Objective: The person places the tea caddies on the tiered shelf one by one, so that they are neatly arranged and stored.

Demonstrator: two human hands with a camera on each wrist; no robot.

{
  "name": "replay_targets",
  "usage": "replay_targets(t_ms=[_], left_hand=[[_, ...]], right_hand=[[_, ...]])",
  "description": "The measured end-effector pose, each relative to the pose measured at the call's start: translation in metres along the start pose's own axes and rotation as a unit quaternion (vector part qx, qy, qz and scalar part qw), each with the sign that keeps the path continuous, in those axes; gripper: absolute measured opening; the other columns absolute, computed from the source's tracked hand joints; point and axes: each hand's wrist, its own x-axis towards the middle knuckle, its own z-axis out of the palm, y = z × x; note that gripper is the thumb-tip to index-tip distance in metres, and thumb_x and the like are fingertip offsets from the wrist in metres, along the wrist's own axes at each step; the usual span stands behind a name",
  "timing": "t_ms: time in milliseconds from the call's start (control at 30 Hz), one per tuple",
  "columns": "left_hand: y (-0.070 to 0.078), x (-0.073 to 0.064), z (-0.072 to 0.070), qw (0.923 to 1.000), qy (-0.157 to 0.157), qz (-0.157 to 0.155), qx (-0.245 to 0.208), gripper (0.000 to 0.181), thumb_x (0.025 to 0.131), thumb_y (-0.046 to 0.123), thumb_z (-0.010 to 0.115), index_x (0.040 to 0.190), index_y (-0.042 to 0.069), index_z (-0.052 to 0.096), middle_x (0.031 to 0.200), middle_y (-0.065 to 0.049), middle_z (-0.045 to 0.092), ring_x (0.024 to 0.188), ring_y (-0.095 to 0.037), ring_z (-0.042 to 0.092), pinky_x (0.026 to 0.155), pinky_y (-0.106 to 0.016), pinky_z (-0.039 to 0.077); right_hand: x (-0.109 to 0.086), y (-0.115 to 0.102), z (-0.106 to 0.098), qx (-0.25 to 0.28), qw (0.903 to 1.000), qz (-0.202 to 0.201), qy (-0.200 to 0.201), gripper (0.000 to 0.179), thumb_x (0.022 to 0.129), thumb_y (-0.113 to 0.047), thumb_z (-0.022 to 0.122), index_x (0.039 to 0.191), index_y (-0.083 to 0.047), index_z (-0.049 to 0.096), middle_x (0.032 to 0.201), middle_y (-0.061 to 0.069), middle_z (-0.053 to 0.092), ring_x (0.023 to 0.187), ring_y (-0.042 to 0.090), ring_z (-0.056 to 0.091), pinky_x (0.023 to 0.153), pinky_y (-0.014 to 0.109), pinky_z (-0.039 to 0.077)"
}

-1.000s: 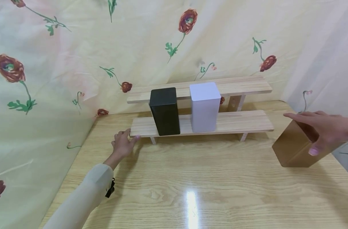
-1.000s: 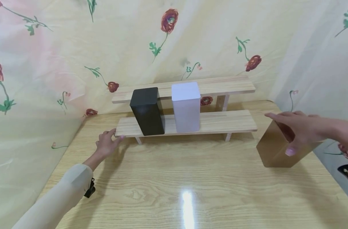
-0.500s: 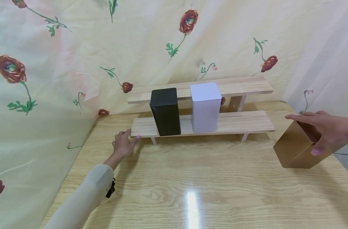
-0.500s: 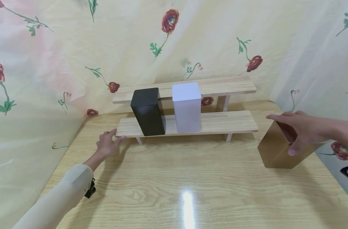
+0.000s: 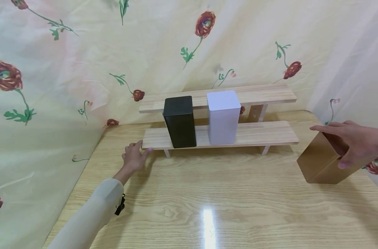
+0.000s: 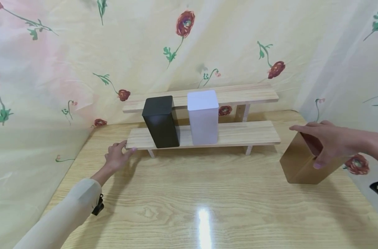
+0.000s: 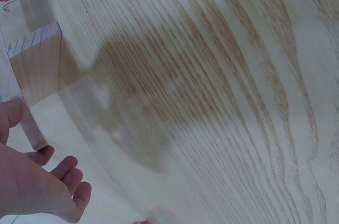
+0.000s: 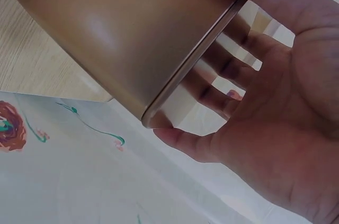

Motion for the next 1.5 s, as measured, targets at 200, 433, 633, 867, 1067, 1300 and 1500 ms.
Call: replay_targets(t_ms=[200,433,633,867,1067,1300,1500], left_hand=[[0.003,0.0,0.0,1.0,0.001,0.0,0.002,0.07,0.099,0.045,0.05,0.148,-0.001,0.03,0.141,-0.03,0.035,0.128,-0.046,0.028,0.098,-0.062,0.021],[0.004,0.001,0.001,1.0,0.004,-0.002,0.003,0.069,0.099,0.044,0.049,0.148,-0.001,0.03,0.141,-0.03,0.036,0.128,-0.045,0.028,0.098,-0.062,0.021],[0.004,0.001,0.002,1.0,0.004,0.0,0.004,0.07,0.099,0.045,0.049,0.148,-0.001,0.03,0.141,-0.03,0.035,0.128,-0.046,0.028,0.098,-0.062,0.021],[0.002,0.001,0.003,1.0,0.001,0.0,-0.002,0.071,0.099,0.046,0.049,0.149,0.0,0.029,0.143,-0.03,0.033,0.13,-0.046,0.026,0.1,-0.063,0.019],[0.003,-0.001,0.002,1.0,0.006,0.006,-0.003,0.071,0.098,0.045,0.05,0.148,-0.001,0.03,0.141,-0.031,0.035,0.129,-0.046,0.027,0.099,-0.063,0.02],[0.002,-0.001,0.001,0.9999,0.007,0.009,-0.006,0.07,0.098,0.045,0.051,0.147,-0.001,0.032,0.14,-0.03,0.036,0.127,-0.045,0.029,0.097,-0.062,0.022],[0.001,-0.002,-0.002,0.9999,0.001,0.012,-0.007,0.071,0.098,0.046,0.05,0.148,-0.001,0.03,0.141,-0.03,0.034,0.129,-0.046,0.026,0.099,-0.063,0.019]], right_hand=[[0.003,0.002,-0.004,-0.002,0.9999,0.007,-0.014,0.125,0.045,-0.023,0.095,0.149,-0.009,0.025,0.126,0.027,0.046,0.102,0.045,0.041,0.071,0.048,0.042],[0.013,0.003,-0.014,-0.025,0.9985,0.031,-0.037,0.124,0.043,-0.027,0.095,0.148,-0.01,0.029,0.126,0.021,0.048,0.101,0.036,0.043,0.065,0.036,0.039],[0.016,0.004,-0.024,-0.054,0.9976,-0.036,0.023,0.125,0.037,-0.03,0.096,0.145,-0.012,0.036,0.117,0.009,0.053,0.092,0.025,0.044,0.064,0.029,0.035],[0.017,-0.002,-0.036,-0.06,0.9948,-0.058,0.057,0.122,0.035,-0.021,0.095,0.143,-0.015,0.04,0.112,0.003,0.055,0.091,0.023,0.043,0.064,0.03,0.034],[0.019,-0.009,-0.053,-0.076,0.9925,-0.066,0.069,0.123,0.033,-0.021,0.095,0.143,-0.017,0.041,0.105,-0.004,0.051,0.089,0.014,0.037,0.068,0.029,0.028],[0.027,-0.004,-0.073,-0.055,0.9851,-0.125,0.105,0.13,0.03,-0.017,0.093,0.147,-0.019,0.037,0.111,-0.006,0.052,0.094,-0.006,0.037,0.085,0.033,0.02],[0.036,-0.011,-0.088,-0.052,0.9836,-0.135,0.108,0.127,0.034,-0.016,0.094,0.148,-0.019,0.037,0.107,-0.013,0.05,0.088,-0.002,0.038,0.082,0.031,0.021]])
